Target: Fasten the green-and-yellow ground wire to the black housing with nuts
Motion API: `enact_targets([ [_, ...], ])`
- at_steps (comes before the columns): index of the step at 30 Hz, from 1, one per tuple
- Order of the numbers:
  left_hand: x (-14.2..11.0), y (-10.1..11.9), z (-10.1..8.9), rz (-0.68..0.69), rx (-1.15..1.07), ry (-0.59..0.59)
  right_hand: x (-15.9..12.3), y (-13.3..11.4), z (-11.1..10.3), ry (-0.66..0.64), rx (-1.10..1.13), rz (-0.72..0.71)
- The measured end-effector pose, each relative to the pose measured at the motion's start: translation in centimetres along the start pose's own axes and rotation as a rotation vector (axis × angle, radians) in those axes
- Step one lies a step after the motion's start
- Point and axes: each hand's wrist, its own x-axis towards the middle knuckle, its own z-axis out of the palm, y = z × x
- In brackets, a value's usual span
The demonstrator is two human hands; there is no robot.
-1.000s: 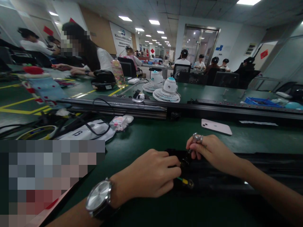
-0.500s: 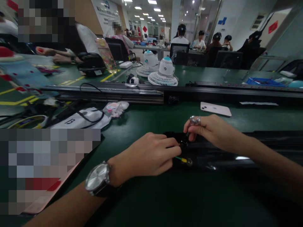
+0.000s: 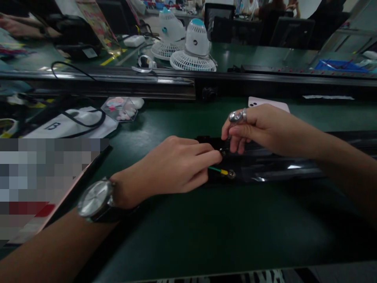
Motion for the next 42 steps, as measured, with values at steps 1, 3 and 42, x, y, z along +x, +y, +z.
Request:
enact_targets([
  [1, 0.0, 0.0, 0.0, 0.002, 0.001, 0.004, 0.0, -0.1, 0.1, 0.005, -0.019, 0.001],
  [3, 0.0, 0.0, 0.0, 0.004, 0.008, 0.007, 0.0, -0.4, 0.2, 0.003, -0.066, 0.002],
  [42, -0.2, 0.0, 0.1, 0.029, 0.054, 0.011, -0.1, -1.1, 1.9, 0.219, -0.413, -0.155],
])
